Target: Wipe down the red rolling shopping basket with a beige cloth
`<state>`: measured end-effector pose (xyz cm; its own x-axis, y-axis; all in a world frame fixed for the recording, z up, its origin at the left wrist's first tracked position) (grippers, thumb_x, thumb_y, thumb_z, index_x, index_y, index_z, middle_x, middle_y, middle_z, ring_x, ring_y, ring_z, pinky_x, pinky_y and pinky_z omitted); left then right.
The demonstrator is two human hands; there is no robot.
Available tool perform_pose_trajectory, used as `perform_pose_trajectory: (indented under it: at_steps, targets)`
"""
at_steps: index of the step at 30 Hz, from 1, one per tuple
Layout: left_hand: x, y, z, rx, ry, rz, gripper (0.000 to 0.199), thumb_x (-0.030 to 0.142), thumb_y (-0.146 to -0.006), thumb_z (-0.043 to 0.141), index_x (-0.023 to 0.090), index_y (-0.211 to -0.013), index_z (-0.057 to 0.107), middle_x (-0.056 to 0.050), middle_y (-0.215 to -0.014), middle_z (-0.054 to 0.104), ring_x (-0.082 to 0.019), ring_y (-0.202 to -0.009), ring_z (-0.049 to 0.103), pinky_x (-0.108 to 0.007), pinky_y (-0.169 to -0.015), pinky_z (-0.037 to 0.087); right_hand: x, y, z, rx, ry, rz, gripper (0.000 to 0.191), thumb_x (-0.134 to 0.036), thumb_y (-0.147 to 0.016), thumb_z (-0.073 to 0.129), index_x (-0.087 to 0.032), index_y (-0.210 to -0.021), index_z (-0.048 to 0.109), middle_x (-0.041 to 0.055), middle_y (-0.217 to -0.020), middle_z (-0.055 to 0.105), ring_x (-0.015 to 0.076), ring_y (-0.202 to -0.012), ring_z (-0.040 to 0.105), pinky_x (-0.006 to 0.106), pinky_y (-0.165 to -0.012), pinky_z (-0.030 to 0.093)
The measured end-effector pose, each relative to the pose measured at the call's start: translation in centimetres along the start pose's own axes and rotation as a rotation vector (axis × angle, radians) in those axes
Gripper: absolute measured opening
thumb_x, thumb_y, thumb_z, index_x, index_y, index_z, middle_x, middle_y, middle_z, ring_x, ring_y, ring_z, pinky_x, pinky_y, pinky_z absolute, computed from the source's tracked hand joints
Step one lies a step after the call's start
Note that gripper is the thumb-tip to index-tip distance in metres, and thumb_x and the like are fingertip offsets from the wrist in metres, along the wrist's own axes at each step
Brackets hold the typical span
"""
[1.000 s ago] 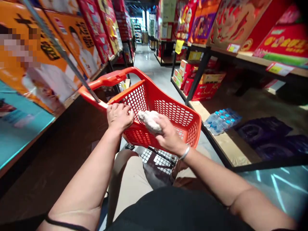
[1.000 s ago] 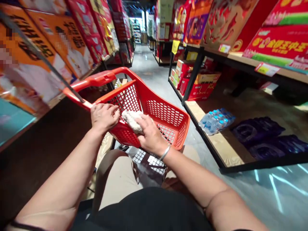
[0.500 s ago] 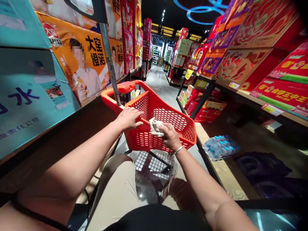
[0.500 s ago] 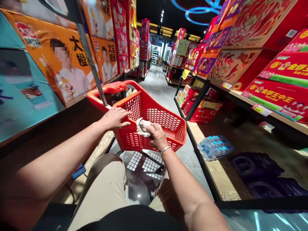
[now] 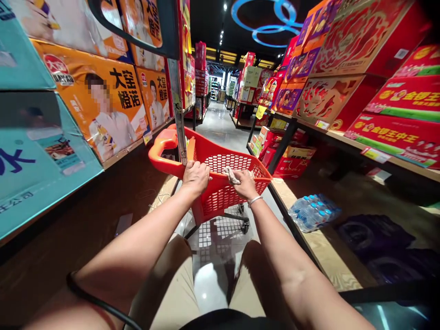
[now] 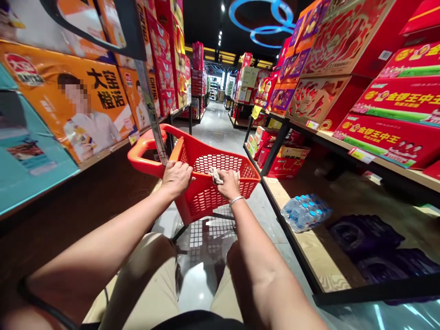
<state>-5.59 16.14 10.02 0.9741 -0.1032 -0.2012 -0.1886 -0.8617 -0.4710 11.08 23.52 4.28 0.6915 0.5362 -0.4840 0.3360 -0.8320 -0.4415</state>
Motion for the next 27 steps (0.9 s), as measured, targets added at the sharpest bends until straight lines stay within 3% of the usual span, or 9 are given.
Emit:
perform_pose_trajectory:
  at_steps: [3,8,13,16,18,20,22,25,27]
  targets:
    - [0.5,-0.1,-0.1,0.023,-0.042,-0.002,0.019,0.036,-0.093,0.053,0.019,-0.093,0.062,-0.012,-0.095,0.065,-0.031,-0.096,0.053,-0.048,-0.095,0.033,-2.9,-0.2,1.0,-0.019,0.009,-0.064,0.063,-0.013,-0.078,0.06,-0.032,-0.138,0.061,0.0088,-0.124,0.059,0.0274,-0.115,0.05,0.047,-0.109,0.036]
    - [0.8,0.1,-0.4,0.056,-0.056,0.002,0.023,0.032,-0.095,0.048,0.016,-0.096,0.064,-0.014,-0.093,0.065,-0.031,-0.095,0.054,-0.048,-0.094,0.033,-6.6,-0.4,1.8,0.008,-0.054,-0.198,0.056,-0.013,-0.081,0.055,-0.03,-0.134,0.062,0.0065,-0.128,0.058,0.0259,-0.114,0.051,0.043,-0.104,0.041]
    - [0.7,0.4,-0.6,0.054,-0.062,0.012,0.021,0.031,-0.093,0.05,0.016,-0.094,0.065,-0.014,-0.095,0.064,-0.032,-0.095,0.053,-0.051,-0.095,0.034,-2.6,-1.2,0.4,0.049,-0.058,-0.177,0.043,-0.008,-0.078,0.052,-0.025,-0.113,0.07,0.0064,-0.111,0.065,0.0231,-0.107,0.055,0.04,-0.103,0.042]
    - [0.6,0.3,-0.6,0.045,-0.052,0.004,0.02,0.031,-0.093,0.05,0.017,-0.094,0.064,-0.014,-0.095,0.064,-0.032,-0.095,0.053,-0.051,-0.097,0.033,1.1,-1.6,-1.2,0.093,-0.024,-0.071,0.034,-0.008,-0.077,0.052,-0.023,-0.102,0.07,0.007,-0.124,0.064,0.0254,-0.113,0.055,0.045,-0.105,0.042]
    - [0.8,0.3,-0.6,0.055,-0.063,0.005,0.019,0.032,-0.093,0.051,0.017,-0.093,0.064,-0.014,-0.095,0.063,-0.032,-0.095,0.053,-0.051,-0.097,0.033,1.9,-1.6,-1.7,0.113,-0.02,-0.015,0.031,-0.007,-0.076,0.052,-0.022,-0.097,0.068,0.0072,-0.133,0.062,0.0268,-0.117,0.055,0.047,-0.105,0.042]
    - [1.0,0.2,-0.7,0.078,-0.086,0.001,0.02,0.033,-0.092,0.052,0.018,-0.092,0.063,-0.014,-0.094,0.063,-0.032,-0.095,0.053,-0.051,-0.097,0.033,0.4,-1.5,-1.3,0.089,-0.062,-0.043,0.028,-0.007,-0.076,0.052,-0.022,-0.094,0.067,0.0076,-0.125,0.066,0.0262,-0.113,0.058,0.045,-0.102,0.045]
    - [1.0,0.2,-0.7,0.097,-0.099,-0.013,0.019,0.034,-0.091,0.053,0.018,-0.091,0.063,-0.013,-0.093,0.064,-0.033,-0.094,0.054,-0.052,-0.097,0.034,-3.2,-1.2,-0.3,0.05,-0.162,-0.177,0.029,-0.008,-0.077,0.053,-0.024,-0.096,0.067,0.0064,-0.118,0.069,0.0244,-0.112,0.059,0.042,-0.101,0.048]
    - [0.9,0.3,-0.6,0.098,-0.092,-0.031,0.015,0.029,-0.087,0.054,0.019,-0.091,0.064,-0.013,-0.09,0.064,-0.032,-0.093,0.055,-0.051,-0.096,0.034,-8.1,-0.2,0.6,0.05,-0.293,-0.385,0.041,-0.006,-0.074,0.054,-0.025,-0.108,0.068,0.0049,-0.13,0.064,0.0222,-0.124,0.055,0.038,-0.109,0.045]
    - [0.9,0.4,-0.5,0.101,-0.086,-0.023,0.017,0.03,-0.087,0.053,0.018,-0.094,0.064,-0.013,-0.092,0.064,-0.033,-0.094,0.055,-0.051,-0.096,0.034,-8.8,0.0,0.8,0.061,-0.286,-0.411,0.047,-0.005,-0.074,0.054,-0.026,-0.114,0.068,0.0052,-0.134,0.062,0.022,-0.128,0.052,0.039,-0.111,0.043]
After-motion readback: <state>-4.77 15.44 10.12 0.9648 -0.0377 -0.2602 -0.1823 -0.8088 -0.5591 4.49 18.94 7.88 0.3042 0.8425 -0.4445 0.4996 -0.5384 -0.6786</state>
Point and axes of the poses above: each hand's wrist, its own y-axis away from the middle knuckle, its own z-axis out of the palm, x = y × z, the point moved 10 cm from there along -y, towards the middle knuckle
